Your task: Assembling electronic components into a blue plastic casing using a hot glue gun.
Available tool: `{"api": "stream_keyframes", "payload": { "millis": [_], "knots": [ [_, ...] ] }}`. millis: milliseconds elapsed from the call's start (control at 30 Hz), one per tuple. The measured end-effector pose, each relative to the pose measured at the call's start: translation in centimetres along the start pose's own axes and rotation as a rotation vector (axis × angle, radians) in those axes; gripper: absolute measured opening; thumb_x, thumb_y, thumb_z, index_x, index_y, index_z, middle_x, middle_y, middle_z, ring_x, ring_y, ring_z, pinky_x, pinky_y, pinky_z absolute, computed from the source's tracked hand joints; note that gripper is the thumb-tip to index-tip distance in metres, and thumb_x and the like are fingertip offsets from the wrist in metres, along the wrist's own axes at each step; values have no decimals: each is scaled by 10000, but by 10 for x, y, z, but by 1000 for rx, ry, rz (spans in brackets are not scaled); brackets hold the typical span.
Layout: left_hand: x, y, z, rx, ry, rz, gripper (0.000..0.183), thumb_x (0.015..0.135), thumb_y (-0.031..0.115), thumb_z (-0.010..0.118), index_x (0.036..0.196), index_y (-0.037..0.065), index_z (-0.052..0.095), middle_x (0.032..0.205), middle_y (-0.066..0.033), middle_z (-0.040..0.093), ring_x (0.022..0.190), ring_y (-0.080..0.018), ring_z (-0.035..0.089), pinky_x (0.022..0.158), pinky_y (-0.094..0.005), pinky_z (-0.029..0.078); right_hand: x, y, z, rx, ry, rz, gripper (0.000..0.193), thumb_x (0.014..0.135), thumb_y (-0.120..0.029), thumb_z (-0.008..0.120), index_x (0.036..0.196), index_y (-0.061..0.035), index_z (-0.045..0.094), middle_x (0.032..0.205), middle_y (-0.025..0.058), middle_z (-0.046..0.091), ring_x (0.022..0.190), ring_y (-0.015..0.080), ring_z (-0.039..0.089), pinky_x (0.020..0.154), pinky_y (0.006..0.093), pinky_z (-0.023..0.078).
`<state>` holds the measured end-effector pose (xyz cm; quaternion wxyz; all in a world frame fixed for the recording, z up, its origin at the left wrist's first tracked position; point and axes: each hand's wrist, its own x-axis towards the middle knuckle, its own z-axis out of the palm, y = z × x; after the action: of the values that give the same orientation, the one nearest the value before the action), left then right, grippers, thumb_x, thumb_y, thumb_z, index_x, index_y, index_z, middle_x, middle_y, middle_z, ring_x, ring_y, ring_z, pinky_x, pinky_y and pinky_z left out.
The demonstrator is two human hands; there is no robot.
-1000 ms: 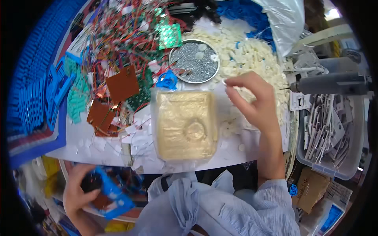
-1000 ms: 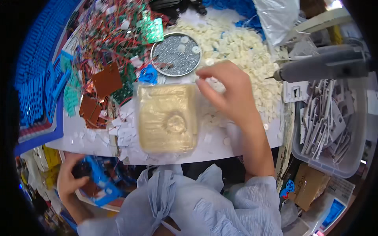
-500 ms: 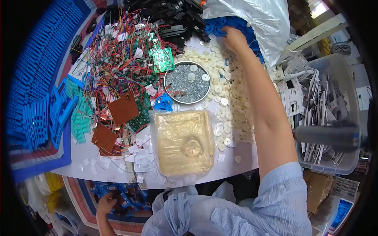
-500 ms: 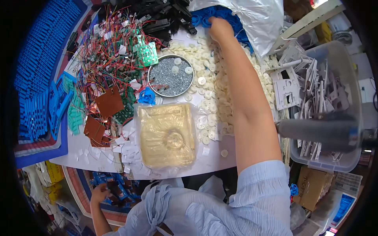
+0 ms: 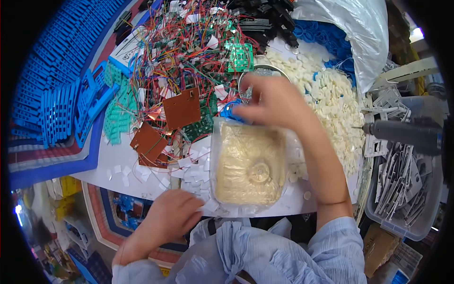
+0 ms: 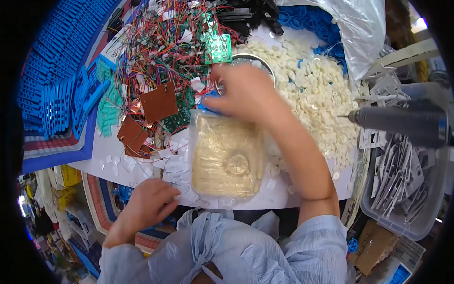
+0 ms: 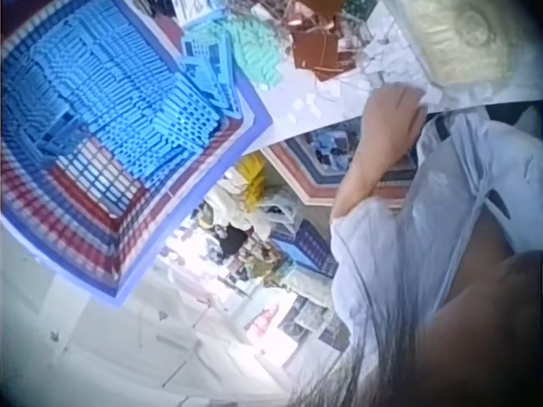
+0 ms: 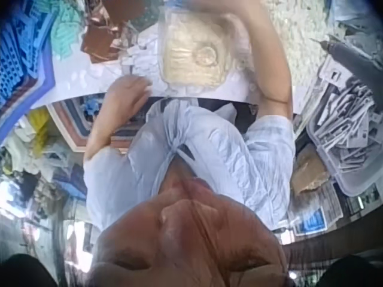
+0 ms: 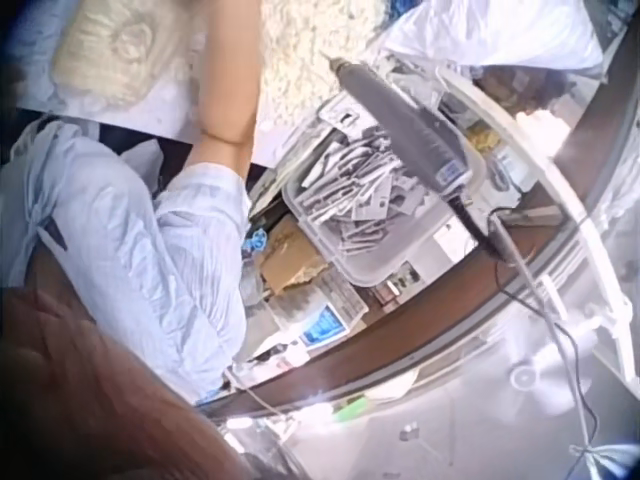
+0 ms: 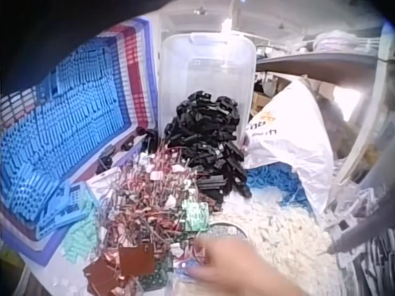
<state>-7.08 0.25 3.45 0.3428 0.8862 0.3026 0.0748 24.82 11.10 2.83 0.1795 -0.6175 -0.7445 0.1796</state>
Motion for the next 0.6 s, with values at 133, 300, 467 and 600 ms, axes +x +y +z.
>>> {"api": "stream_keyframes", "payload": {
  "millis": [133,300,467,600],
  "knots": [
    [56,12,13,-2,-30,237,209,822,118,761,1011,74,684,930,-84,670,851,-294,662,728,-431,508,-21,21,46,-173,209,-92,150,881,-205,672,873,-56,660,775,153,698,724,399,682,631,473,542],
    [93,20,21,24,215,329,259,810,116,762,1048,57,677,1008,-95,668,907,-303,654,790,-425,514,-81,10,-2,-4,155,-6,145,859,-197,686,838,-60,644,723,150,664,688,364,669,610,481,522],
    [95,13,60,-14,220,378,397,803,137,762,1167,18,656,1188,-139,643,1087,-331,614,926,-473,487,-146,-4,30,43,74,74,146,813,-160,738,806,-69,623,689,129,635,641,339,646,580,454,513],
    [92,11,78,84,104,383,466,832,213,750,1235,7,642,1275,-126,619,1199,-313,572,1027,-512,431,-156,-9,49,-61,208,7,168,783,-129,753,786,-78,593,705,110,609,674,308,616,566,427,500]
  ]
}}
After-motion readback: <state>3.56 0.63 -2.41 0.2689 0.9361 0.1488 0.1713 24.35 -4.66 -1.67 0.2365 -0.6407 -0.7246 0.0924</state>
